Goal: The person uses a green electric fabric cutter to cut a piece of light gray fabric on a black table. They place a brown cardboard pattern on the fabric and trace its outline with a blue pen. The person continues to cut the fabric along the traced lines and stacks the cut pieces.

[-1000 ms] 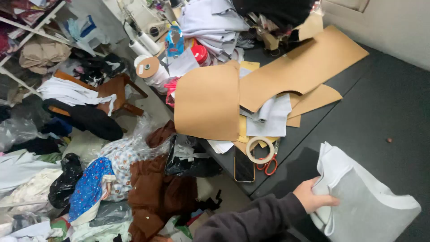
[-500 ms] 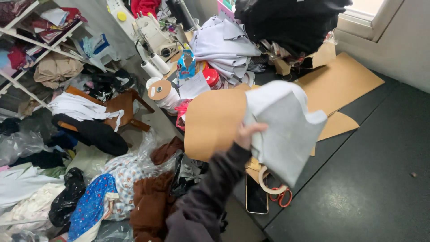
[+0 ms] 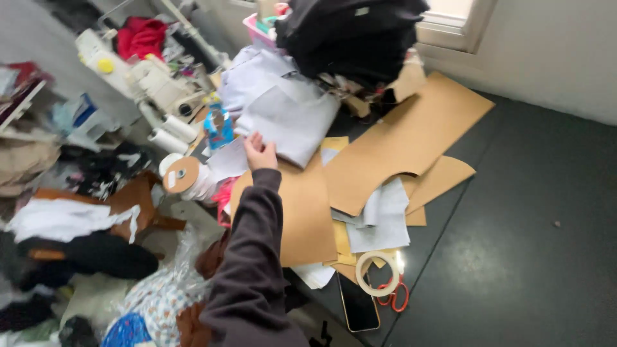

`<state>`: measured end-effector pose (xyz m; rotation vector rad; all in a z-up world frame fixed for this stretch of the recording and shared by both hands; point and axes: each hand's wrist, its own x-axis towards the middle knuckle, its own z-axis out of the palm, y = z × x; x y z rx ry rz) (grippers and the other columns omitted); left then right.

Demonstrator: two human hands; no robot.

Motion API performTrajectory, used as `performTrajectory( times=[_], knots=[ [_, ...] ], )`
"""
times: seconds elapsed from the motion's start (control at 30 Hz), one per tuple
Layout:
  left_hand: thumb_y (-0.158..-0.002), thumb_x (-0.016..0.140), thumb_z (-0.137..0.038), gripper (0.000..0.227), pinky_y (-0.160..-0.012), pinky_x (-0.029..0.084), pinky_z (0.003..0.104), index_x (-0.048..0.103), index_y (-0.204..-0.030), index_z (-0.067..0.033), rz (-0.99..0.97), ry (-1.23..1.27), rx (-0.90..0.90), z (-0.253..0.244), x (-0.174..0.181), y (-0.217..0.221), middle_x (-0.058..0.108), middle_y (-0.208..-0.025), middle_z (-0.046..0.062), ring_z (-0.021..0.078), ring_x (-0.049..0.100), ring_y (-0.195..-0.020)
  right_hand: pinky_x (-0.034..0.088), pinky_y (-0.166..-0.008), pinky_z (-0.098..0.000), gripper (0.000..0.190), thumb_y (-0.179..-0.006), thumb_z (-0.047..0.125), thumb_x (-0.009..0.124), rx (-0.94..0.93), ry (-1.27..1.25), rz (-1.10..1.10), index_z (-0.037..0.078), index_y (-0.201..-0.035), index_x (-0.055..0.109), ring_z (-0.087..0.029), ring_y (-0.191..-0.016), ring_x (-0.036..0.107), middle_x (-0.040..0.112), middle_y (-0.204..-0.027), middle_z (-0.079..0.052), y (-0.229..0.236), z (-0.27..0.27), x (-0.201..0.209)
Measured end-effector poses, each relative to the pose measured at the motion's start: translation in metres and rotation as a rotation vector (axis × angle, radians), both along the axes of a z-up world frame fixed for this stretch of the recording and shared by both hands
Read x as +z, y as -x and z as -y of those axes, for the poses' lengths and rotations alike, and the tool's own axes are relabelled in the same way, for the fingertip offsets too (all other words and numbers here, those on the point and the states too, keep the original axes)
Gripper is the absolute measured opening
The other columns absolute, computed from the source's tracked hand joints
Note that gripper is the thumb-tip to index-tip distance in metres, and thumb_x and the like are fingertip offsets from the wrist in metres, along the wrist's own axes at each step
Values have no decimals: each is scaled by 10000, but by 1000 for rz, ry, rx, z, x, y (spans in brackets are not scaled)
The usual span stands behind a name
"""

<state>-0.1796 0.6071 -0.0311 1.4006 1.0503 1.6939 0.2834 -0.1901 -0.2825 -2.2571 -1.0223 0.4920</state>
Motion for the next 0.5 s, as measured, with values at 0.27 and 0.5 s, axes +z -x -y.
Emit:
performTrajectory(
  times=[0.27, 0.5],
  knots=[
    [-889, 629, 16, 396, -983, 526, 359, 569, -1279, -16, -123, 317, -898, 315, 12, -203, 659, -1300, 109, 206, 630, -1232, 585, -787, -356, 259, -771, 154, 804, -252, 81, -52, 122, -979, 655, -235, -868, 686, 570, -1082, -87, 198, -84, 223],
    [-983, 618, -22, 268, -1006, 515, 300, 613, -1249, 13, -116, 571, -1398, 473, 3, -252, 706, -1243, 112, 176, 669, -1171, 549, -910, -410, 337, -768, 201, 797, -580, -137, 99, 95, -1060, 665, -350, -1249, 567, 472, -1472, -163, 126, 6, 301]
  ],
)
